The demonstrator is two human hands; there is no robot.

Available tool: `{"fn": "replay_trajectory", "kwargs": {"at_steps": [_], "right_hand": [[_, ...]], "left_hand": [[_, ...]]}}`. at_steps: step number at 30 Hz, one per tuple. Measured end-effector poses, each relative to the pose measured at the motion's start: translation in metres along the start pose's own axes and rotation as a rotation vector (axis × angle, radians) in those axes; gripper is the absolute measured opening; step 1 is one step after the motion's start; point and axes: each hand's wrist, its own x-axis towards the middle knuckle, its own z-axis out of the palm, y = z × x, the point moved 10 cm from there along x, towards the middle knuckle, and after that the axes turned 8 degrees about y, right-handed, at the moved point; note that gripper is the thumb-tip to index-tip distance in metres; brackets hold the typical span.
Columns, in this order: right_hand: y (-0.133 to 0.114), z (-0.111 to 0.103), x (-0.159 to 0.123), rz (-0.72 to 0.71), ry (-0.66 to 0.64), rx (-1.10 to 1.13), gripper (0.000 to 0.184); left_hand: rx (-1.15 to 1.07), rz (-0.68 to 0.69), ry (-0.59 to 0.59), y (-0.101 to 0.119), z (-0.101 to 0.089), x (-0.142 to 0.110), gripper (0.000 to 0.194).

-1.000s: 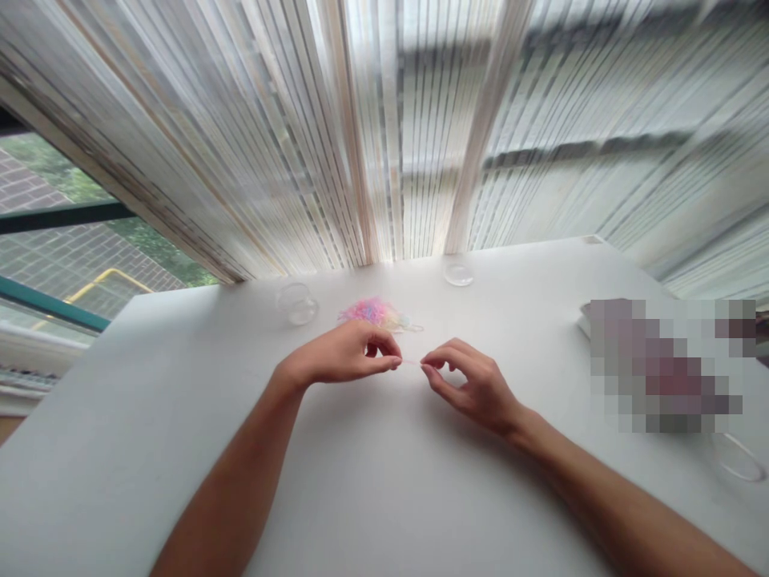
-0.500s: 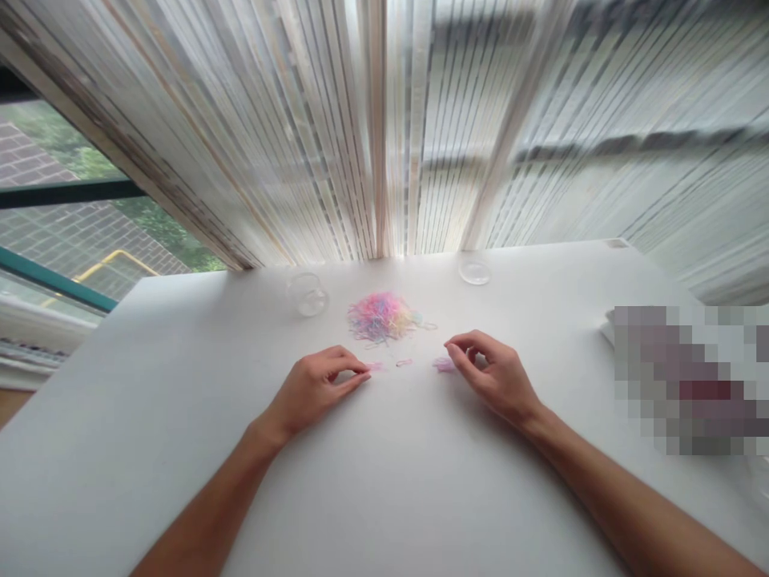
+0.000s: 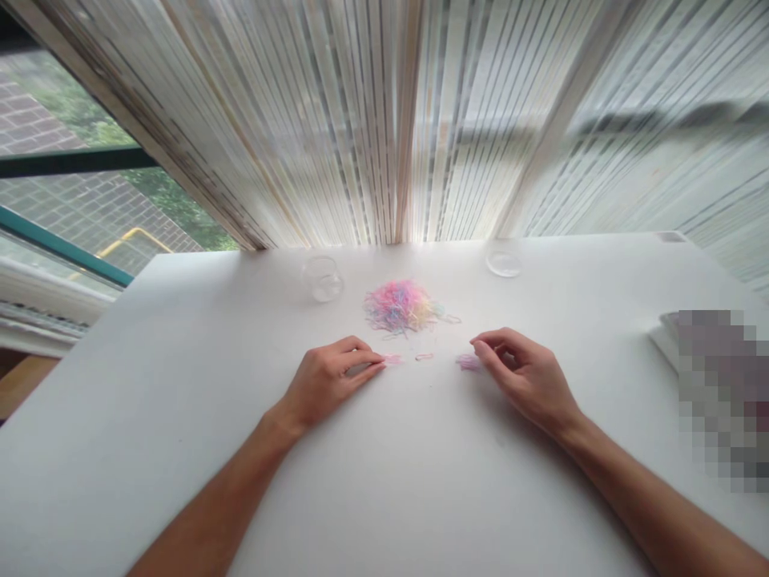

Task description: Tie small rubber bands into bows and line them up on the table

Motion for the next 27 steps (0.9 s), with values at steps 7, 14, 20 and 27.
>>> {"fn": "replay_trajectory", "kwargs": {"at_steps": [7,14,20,27], "right_hand": [[-0.0006,0.0004,0.0,0.003,-0.001,-0.007,0.026],[-0.0002,0.0002,0.0,0.007,-0.002,-0.014,0.029],[0.0026,0.001,-0.0008,0.019,-0.01,-0.006,0.026],[-0.0004,0.0002,-0.0001,0.006,0.001,-0.011,0.028]], "left_hand": [[0.069,0.039,0.04,0.0033,-0.0018,0.0018,0.018],[0.146,0.071,0.022,0.006,0.0021,0.0015,0.017],[0.175,0.09,0.037,0.0074,0.001,0.0016,0.016],[0.198,0.094,0.041,0.0079,-0.002,0.002,0.017]]}}
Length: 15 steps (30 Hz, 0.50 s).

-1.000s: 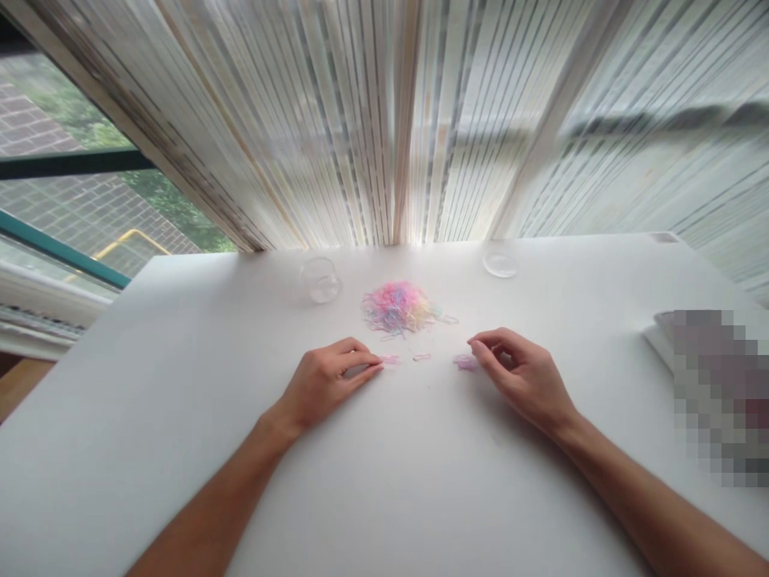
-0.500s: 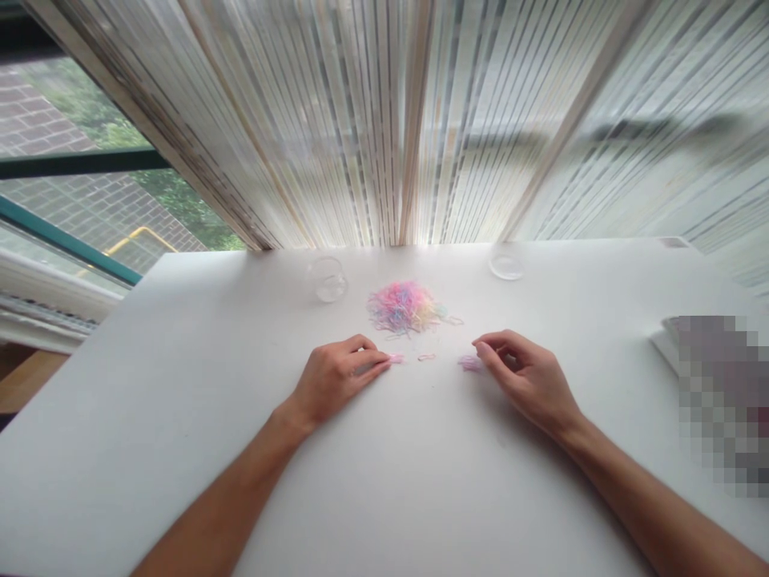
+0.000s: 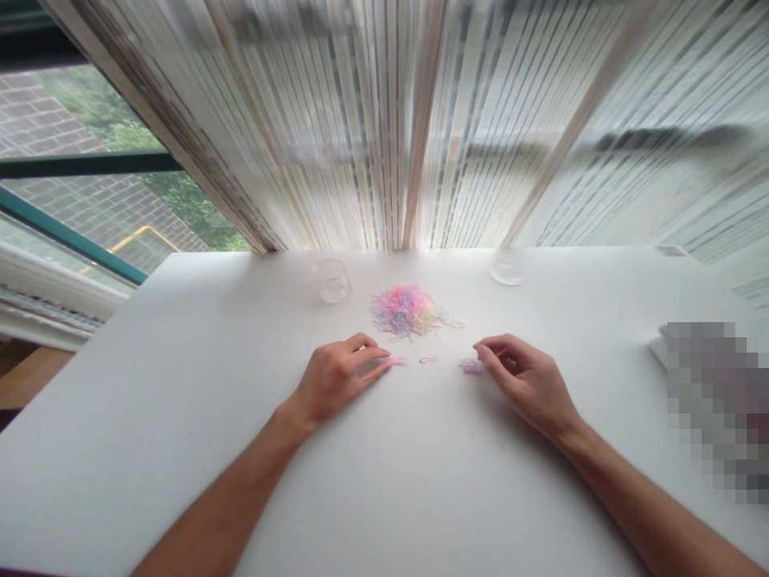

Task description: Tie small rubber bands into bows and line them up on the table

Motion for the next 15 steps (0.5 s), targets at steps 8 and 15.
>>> {"fn": "replay_trajectory", "kwargs": {"at_steps": [8,15], "right_hand": [[0.002,0.0,0.001,0.019,0.007,0.012,0.028],[0.002,0.0,0.001,0.033,0.006,0.024,0.03]], "left_hand": [[-0.043,-0.007,0.076,-0.003,-0.01,0.002,0.018],[-0.122,-0.137,0.067,-0.024,-0.03,0.034,0.021]]}}
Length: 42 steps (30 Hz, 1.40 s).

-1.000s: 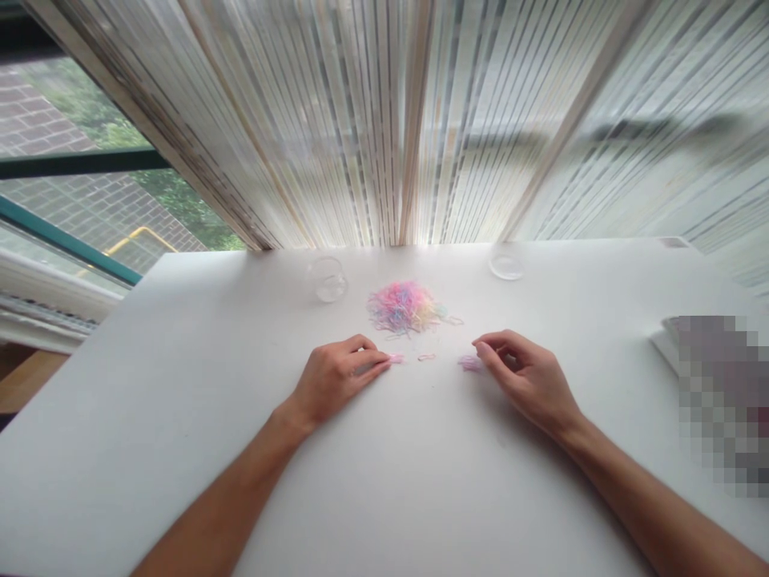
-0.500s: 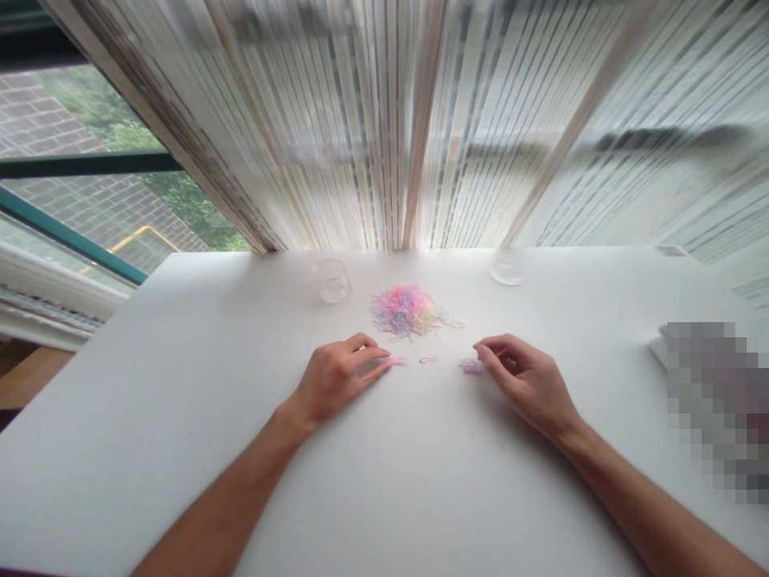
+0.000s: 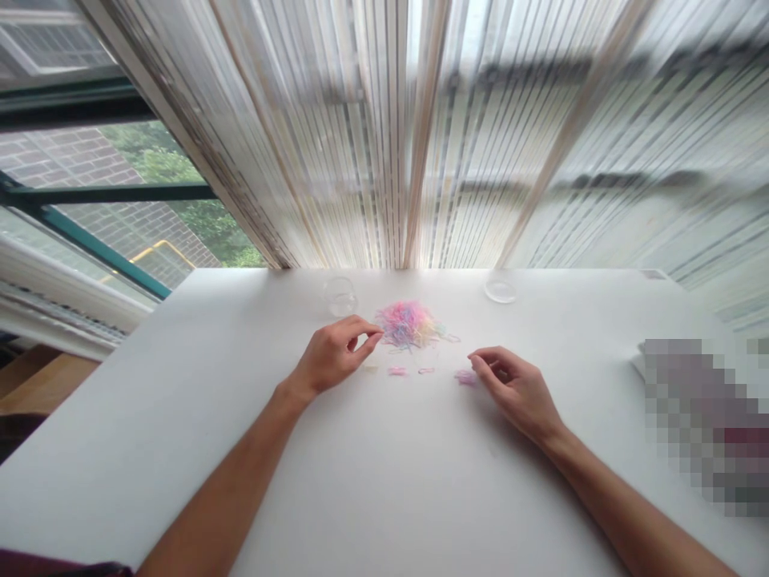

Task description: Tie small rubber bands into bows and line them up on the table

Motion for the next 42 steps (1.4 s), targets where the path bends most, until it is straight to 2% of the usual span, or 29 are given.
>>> {"fn": "replay_trajectory", "kwargs": {"at_steps": [4,7,9,15,20,28,36,42], "right_hand": [[0.0,0.001,0.001,-0.003,0.0,0.01,0.032],[-0.001,0.001,0.001,-0.009,-0.002,0.017,0.032],[-0.001,0.001,0.002,-0.006,0.001,0.025,0.033],[0.003,0.003,0.002,0.026,-0.011,0.024,0.03],[0.006,0.005,0.001,0.038,-0.03,0.021,0.028],[0.005,0.005,0.0,0.033,-0.039,0.013,0.027],[0.001,0.003,0.001,0.021,-0.033,0.007,0.027],[0.001,0.003,0.0,0.017,-0.036,0.004,0.026]], "left_hand": [[-0.02,-0.063,-0.159,0.001,-0.004,0.037,0.025],[-0.022,-0.093,-0.182,0.004,-0.004,0.06,0.027],[-0.028,-0.101,-0.212,0.004,0.006,0.068,0.027],[0.126,-0.108,-0.312,-0.014,0.045,0.067,0.03],[0.232,-0.124,-0.328,-0.028,0.057,0.064,0.038],[0.248,-0.075,-0.339,-0.027,0.077,0.064,0.039],[0.275,-0.097,-0.301,-0.024,0.066,0.069,0.026],[0.251,-0.111,-0.275,-0.025,0.053,0.072,0.023]]}}
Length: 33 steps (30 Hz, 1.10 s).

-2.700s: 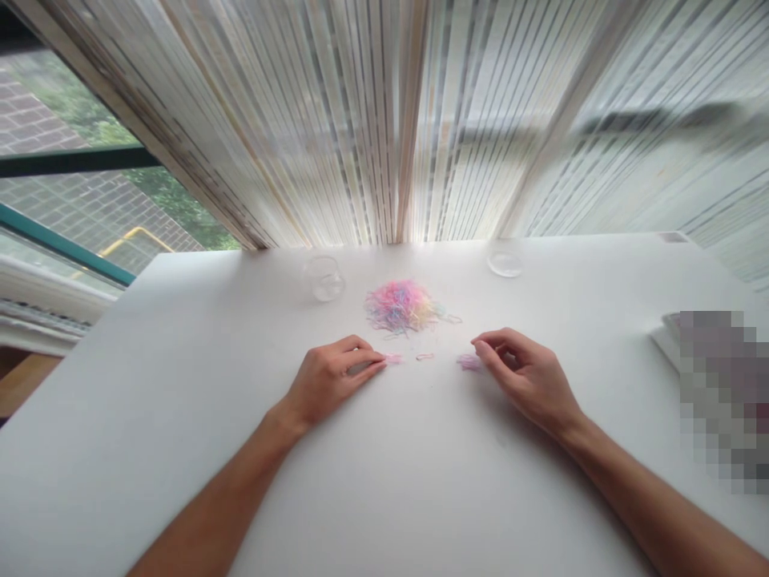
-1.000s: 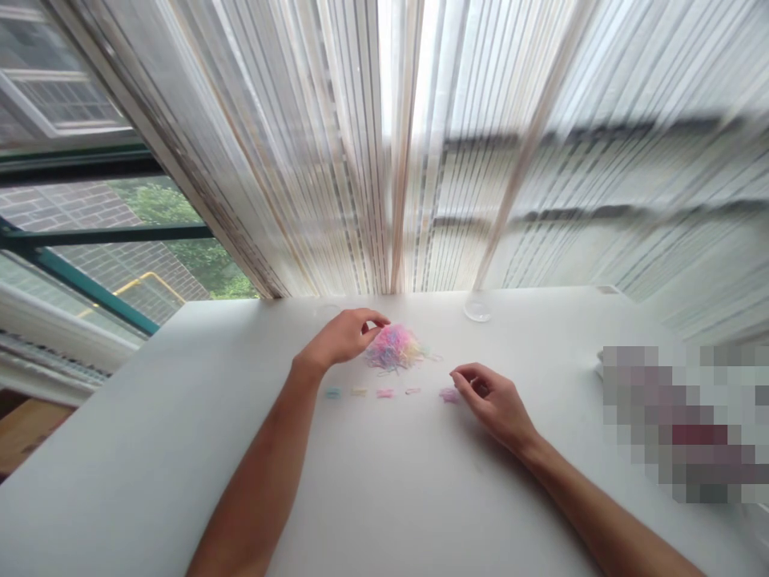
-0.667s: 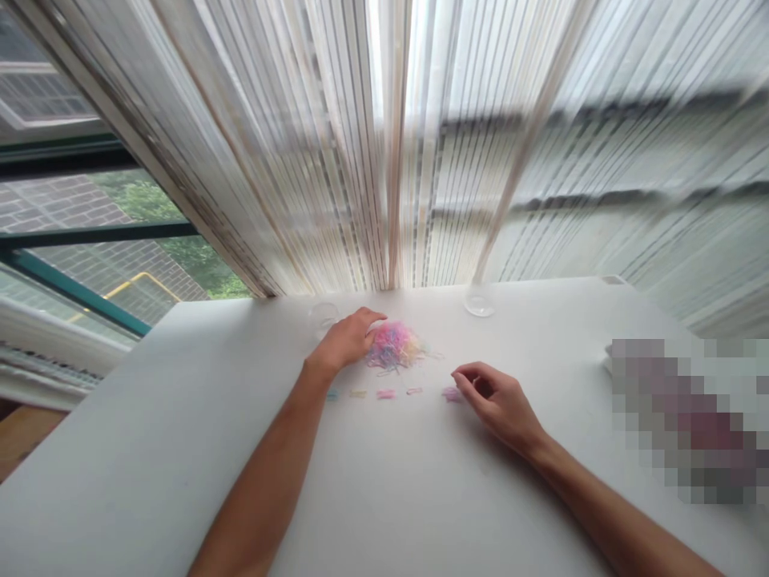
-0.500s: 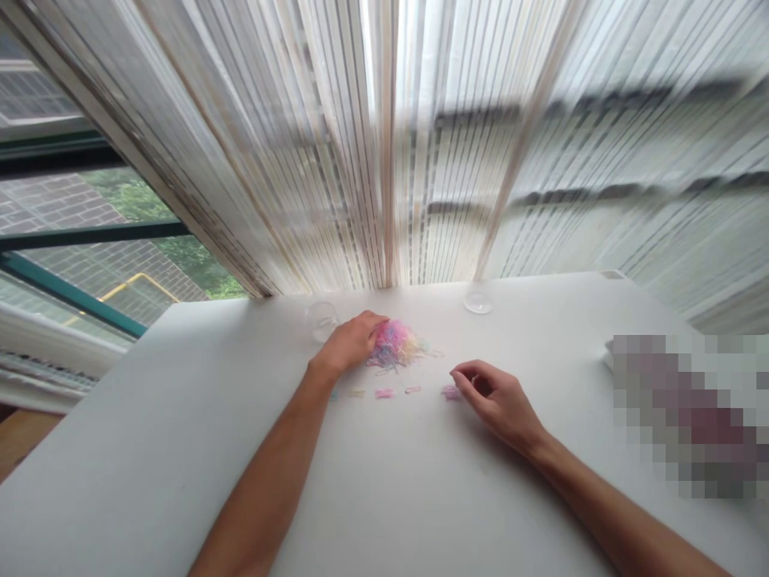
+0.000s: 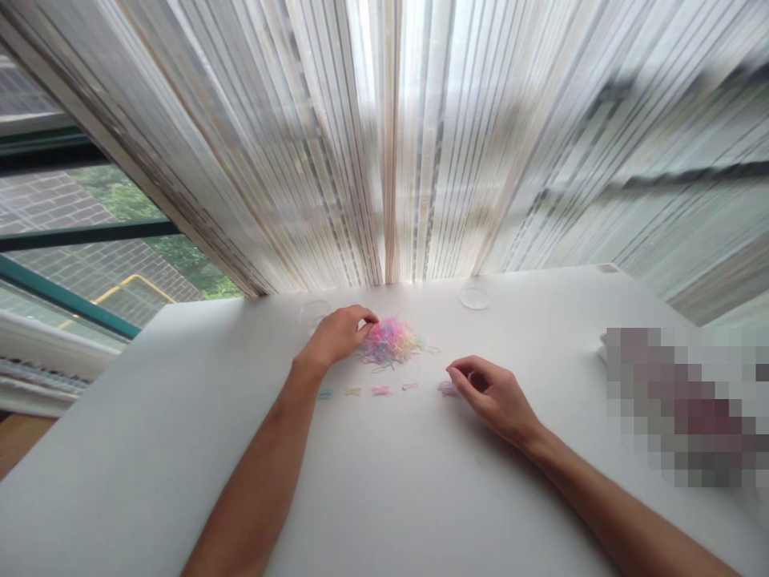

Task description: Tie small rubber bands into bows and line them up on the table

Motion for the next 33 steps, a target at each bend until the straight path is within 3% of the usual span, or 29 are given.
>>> {"fn": "replay_trajectory", "kwargs": {"at_steps": [10,16,21,27,33], "right_hand": [[0.0,0.001,0.0,0.004,-0.009,-0.004,0.026],[0.0,0.001,0.0,0.015,-0.011,-0.001,0.028],[-0.001,0.0,0.0,0.021,-0.012,-0.006,0.03],[-0.001,0.001,0.0,0.011,-0.011,-0.018,0.031],[-0.003,0.001,0.0,0.01,-0.012,-0.008,0.03]], "left_hand": [[-0.147,-0.037,-0.068,-0.001,-0.016,-0.008,0.026],[-0.223,-0.011,-0.195,0.008,-0.005,-0.012,0.03],[-0.198,-0.018,-0.234,0.009,0.002,-0.014,0.031],[-0.171,-0.004,-0.213,0.008,0.001,-0.012,0.035],[-0.179,-0.005,-0.189,0.006,-0.001,-0.01,0.025]]}}
